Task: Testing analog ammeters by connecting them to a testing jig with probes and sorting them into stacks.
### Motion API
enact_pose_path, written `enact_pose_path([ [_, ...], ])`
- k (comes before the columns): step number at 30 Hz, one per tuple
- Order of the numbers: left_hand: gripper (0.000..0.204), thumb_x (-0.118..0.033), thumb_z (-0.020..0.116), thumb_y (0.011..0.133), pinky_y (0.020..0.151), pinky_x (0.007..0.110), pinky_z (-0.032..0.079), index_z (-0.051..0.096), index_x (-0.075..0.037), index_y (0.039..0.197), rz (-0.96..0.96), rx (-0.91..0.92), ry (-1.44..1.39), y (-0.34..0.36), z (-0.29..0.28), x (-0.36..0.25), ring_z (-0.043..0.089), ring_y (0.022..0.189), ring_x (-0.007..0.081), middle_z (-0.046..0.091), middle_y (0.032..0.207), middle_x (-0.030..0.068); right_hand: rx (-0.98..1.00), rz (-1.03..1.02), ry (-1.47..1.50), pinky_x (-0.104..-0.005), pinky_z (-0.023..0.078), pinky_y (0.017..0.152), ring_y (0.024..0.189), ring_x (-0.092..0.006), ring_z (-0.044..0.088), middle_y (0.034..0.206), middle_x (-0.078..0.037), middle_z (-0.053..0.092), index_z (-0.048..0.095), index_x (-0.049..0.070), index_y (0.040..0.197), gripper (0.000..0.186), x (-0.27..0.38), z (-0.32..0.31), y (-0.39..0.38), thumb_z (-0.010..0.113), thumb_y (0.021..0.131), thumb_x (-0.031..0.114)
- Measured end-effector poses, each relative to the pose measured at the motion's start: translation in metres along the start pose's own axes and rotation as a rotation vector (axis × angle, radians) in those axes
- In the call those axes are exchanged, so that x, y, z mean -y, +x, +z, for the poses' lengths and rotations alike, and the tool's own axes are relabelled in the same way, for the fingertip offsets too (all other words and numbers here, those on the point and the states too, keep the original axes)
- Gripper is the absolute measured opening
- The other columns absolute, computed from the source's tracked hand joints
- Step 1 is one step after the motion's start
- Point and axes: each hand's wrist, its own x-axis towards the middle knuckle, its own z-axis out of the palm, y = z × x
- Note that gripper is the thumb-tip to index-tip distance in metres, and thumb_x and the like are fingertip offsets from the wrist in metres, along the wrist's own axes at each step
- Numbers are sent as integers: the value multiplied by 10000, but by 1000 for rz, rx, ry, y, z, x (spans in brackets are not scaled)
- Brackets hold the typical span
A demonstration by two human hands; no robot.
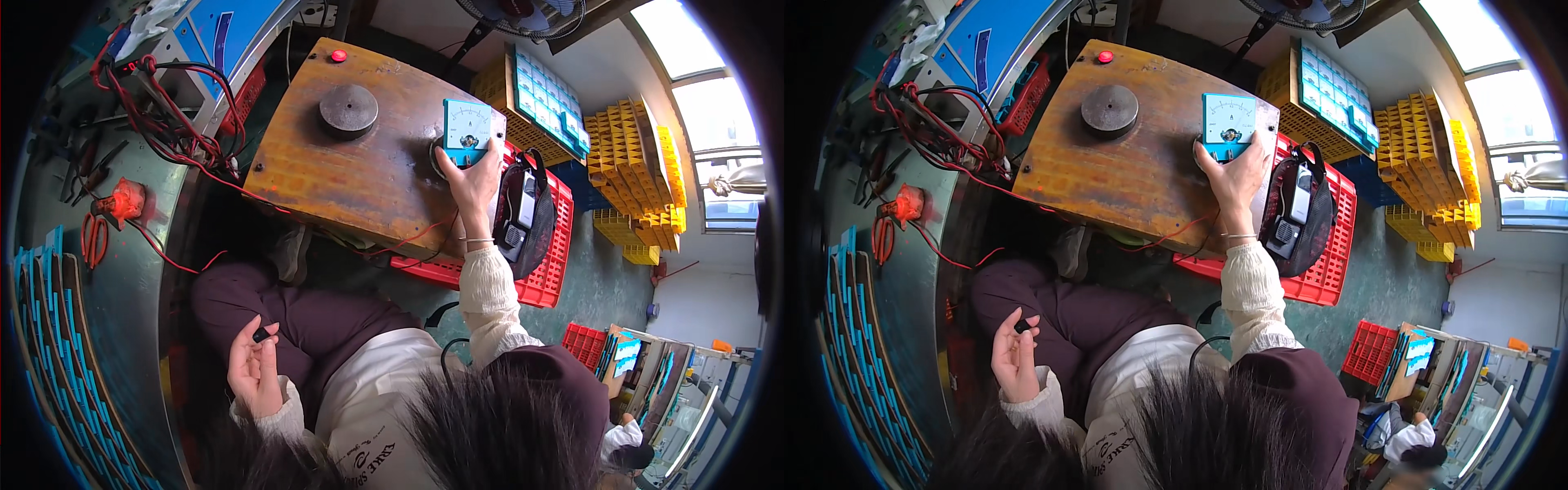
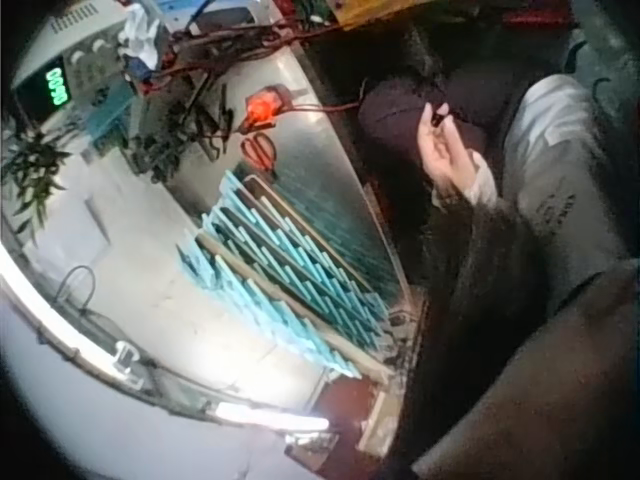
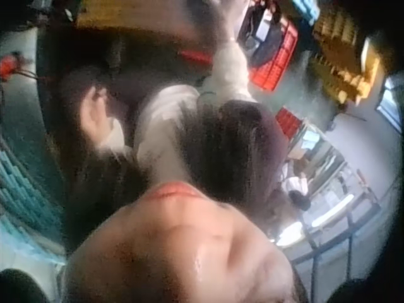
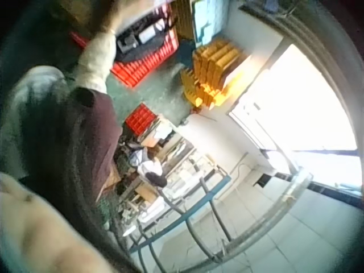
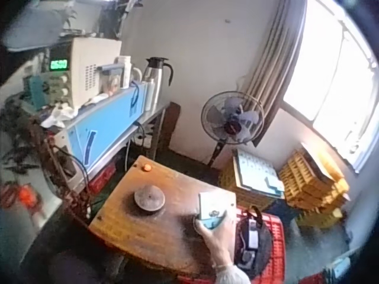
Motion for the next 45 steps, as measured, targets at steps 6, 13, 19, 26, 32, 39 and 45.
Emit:
enact_pose_path([
  [6,353,-57,524,936,770,200,429,508,11,1282,47,33,21,1,-6,14,574,882,71,656,1079,100,48,-16,18,-438,329,1034,1109,-365,514,1162,-251,545,411,-112,1273,990,-2,3,-2,791,622,530],
  [13,356,-46,521,936,776,196,428,503,17,1286,34,69,14,5,-12,19,569,893,70,650,1087,103,63,-26,-3,-434,339,1030,1096,-360,526,1162,-244,549,414,-104,1277,997,-1,3,-1,796,613,535],
  [19,387,25,549,907,834,207,445,486,36,1289,21,36,-62,6,-40,19,583,918,83,635,1082,120,73,-98,-28,-423,401,975,1128,-373,508,1200,-254,522,418,-95,1284,959,32,10,-9,817,639,492],
  [26,387,4,619,873,604,164,446,541,10,1252,128,-86,-37,-10,-135,44,583,726,30,684,1007,77,90,-57,207,-371,450,894,1004,-260,582,1098,-175,603,536,-51,1195,728,70,25,-81,832,698,390],
  [32,302,-120,671,853,543,271,442,645,-67,1149,285,-300,138,-46,-179,35,564,627,153,661,836,93,78,-271,498,-482,296,1104,1237,-390,449,1301,-276,479,362,-101,1355,983,183,22,-192,870,623,313],
  [39,392,-112,641,876,681,318,515,515,5,1228,256,-744,156,-91,-213,34,674,813,247,659,926,181,1037,-538,1054,-408,388,999,1212,-339,448,1333,-222,399,266,-79,1399,1089,391,-74,-364,913,575,219],
  [45,458,-100,621,908,504,172,369,450,-6,1322,214,-706,-447,-132,-273,42,507,645,21,643,958,19,1783,31,1316,-232,524,759,866,-106,642,993,-98,666,551,-52,1121,350,401,-82,-385,721,821,4],
])
